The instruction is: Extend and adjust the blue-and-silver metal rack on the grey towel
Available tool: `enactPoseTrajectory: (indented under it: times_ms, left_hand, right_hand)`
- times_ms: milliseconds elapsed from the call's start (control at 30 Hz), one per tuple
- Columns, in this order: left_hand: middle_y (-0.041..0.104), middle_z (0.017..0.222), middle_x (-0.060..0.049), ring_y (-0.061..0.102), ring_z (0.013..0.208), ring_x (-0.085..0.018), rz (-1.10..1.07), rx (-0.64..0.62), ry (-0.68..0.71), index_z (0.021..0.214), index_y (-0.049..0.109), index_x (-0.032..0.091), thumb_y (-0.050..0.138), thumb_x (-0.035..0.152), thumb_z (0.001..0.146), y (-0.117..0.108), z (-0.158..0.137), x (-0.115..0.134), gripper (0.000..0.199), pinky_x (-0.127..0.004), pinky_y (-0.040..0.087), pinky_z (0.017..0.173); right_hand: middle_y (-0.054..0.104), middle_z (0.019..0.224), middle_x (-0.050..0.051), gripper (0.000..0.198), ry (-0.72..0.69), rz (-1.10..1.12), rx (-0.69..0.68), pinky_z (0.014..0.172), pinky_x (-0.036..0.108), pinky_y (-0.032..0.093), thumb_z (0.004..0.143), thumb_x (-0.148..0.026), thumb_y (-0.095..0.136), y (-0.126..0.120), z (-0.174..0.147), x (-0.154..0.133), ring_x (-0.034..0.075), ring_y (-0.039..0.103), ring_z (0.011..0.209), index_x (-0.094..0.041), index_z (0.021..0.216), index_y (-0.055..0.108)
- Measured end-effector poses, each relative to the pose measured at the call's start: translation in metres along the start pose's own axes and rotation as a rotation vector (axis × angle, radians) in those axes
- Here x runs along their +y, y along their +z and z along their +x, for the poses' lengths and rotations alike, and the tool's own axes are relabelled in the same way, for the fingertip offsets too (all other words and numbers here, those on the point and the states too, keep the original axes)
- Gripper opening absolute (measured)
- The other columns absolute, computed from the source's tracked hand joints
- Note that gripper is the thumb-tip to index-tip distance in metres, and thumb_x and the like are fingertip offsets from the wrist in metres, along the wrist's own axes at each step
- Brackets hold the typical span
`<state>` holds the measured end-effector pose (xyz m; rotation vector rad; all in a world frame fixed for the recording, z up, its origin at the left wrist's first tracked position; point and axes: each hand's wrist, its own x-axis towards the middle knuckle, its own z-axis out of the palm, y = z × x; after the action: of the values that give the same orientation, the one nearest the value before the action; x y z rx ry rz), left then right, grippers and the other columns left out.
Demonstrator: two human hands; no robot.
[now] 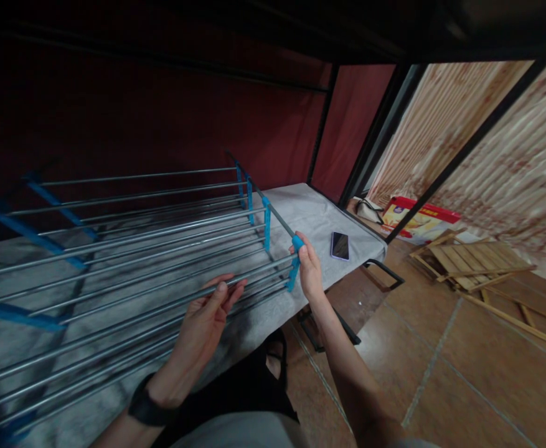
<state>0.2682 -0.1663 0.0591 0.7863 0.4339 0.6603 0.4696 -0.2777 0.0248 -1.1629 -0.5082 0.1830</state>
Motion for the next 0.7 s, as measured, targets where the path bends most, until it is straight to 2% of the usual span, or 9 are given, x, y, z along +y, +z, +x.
enactPoseTrajectory:
  times_ms: [400,700]
  left_hand:
    - [0.072,0.095,-0.002,0.071,0.098,-0.022,0.014,-0.03,0.024,0.093,0.073,0.017,0.08,0.03,0.075,-0.0015,0.0048,-0.0005,0.024,-0.042,0.051,0.105]
    - [0.072,0.099,-0.003,0.071,0.098,-0.021,0.003,-0.026,0.021,0.095,0.073,0.016,0.079,0.029,0.077,-0.0032,0.005,-0.0027,0.023,-0.04,0.052,0.104]
  right_hand:
    - [0.063,0.09,0.002,0.047,-0.019,0.03,0.009,0.085,0.032,0.043,0.087,-0.053,0.061,0.0029,-0.0011,-0.0033,0.018,0.055,0.088,-0.025,0.124,0.063]
    - [0.063,0.091,0.003,0.051,-0.06,-0.075,0.024,0.092,0.037,0.043,0.087,-0.058,0.057,0.0008,-0.0008,0.003,0.02,0.056,0.091,-0.026,0.127,0.062]
